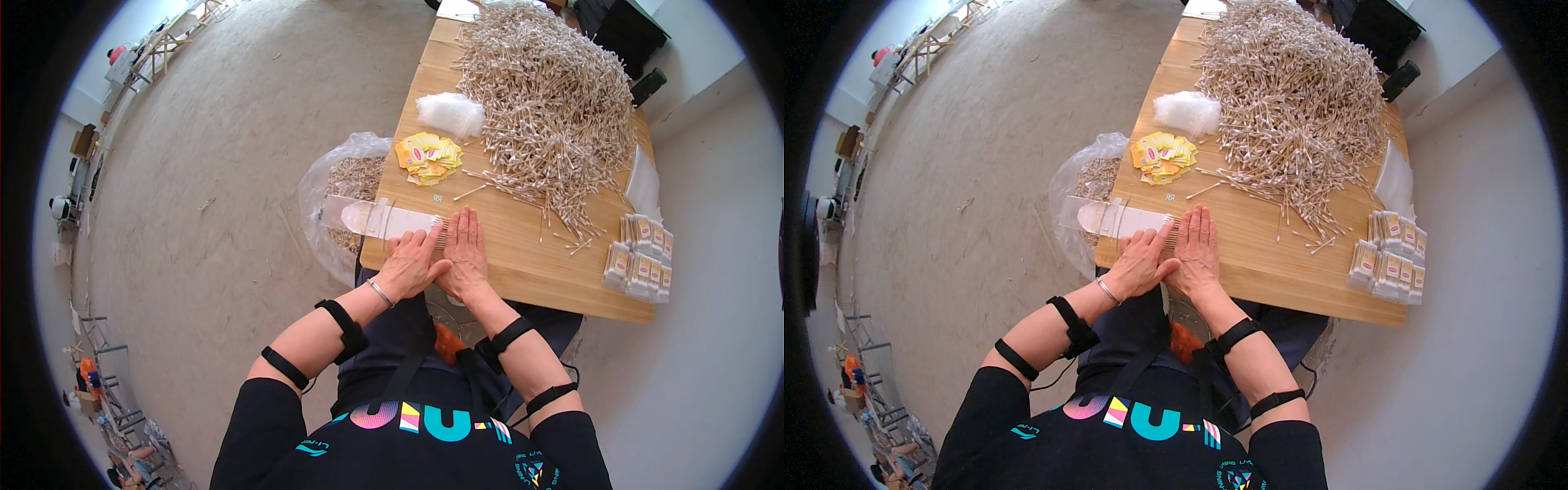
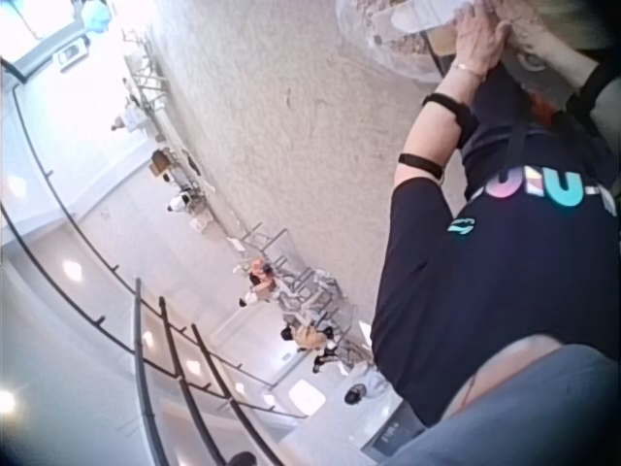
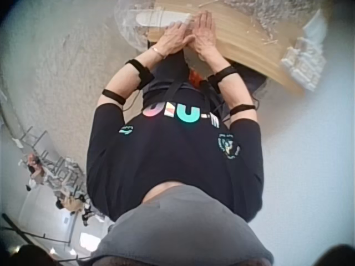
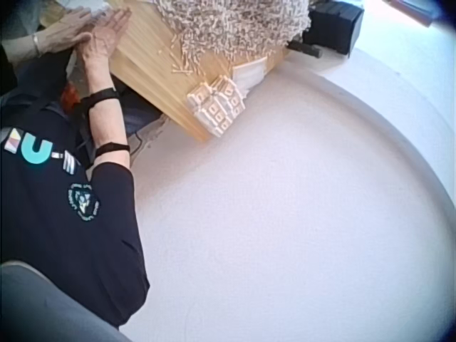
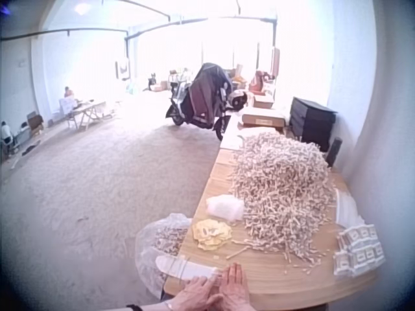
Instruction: Counting and packaging cotton swabs into small plastic bags with labels.
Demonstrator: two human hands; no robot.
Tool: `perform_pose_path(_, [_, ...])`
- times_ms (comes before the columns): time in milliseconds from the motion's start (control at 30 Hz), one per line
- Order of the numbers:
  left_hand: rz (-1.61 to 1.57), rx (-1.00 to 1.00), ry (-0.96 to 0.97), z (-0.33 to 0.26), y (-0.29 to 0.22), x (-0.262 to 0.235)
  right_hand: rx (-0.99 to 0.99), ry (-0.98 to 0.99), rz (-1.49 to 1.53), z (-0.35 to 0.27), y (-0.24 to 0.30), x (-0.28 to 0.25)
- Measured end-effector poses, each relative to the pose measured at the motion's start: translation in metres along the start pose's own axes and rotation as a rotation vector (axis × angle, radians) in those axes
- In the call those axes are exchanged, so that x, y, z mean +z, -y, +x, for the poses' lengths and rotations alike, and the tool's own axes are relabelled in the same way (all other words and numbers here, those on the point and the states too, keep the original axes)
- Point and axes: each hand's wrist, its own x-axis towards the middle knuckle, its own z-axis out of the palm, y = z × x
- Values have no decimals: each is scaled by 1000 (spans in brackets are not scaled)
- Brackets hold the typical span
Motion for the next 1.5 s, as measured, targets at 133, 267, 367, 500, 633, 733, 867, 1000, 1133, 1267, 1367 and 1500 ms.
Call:
perform_pose_path(133, [33, -11, 24, 3, 1, -1, 5, 0, 10, 0, 1, 0])
perform_pose_path(267, [23, 9, 21, 4, 3, 1, 14, 12, 30, 0, 2, -2])
perform_pose_path(367, [23, 3, 29, 4, 2, 0, 15, 10, 45, 0, 2, -3])
perform_pose_path(500, [-12, -53, 45, 8, -1, -3, 9, -20, 53, 0, 2, 0])
perform_pose_path(633, [-3, -64, 70, 11, 5, 4, 5, -72, 21, 1, 1, 6])
perform_pose_path(733, [16, -1, 4, 11, 12, 10, -5, -96, 38, 0, 2, 5])
perform_pose_path(867, [-51, -33, 17, 13, 9, 8, -9, -99, 56, 0, 2, 2])
perform_pose_path(1000, [-48, -84, 101, 16, 3, -1, -1, -88, 44, 0, 1, 3])
perform_pose_path(1133, [-62, -81, 85, 17, 6, 3, 0, -97, 45, 0, 2, 3])
perform_pose_path(1267, [-87, -80, 89, 22, 10, 5, -7, -101, 68, 0, 3, 3])
perform_pose_path(1367, [-135, -93, 93, 25, 4, 0, -3, -119, 60, 1, 0, 7])
perform_pose_path(1500, [-186, -107, 27, 26, 5, 5, -7, -164, 71, 0, 0, 7])
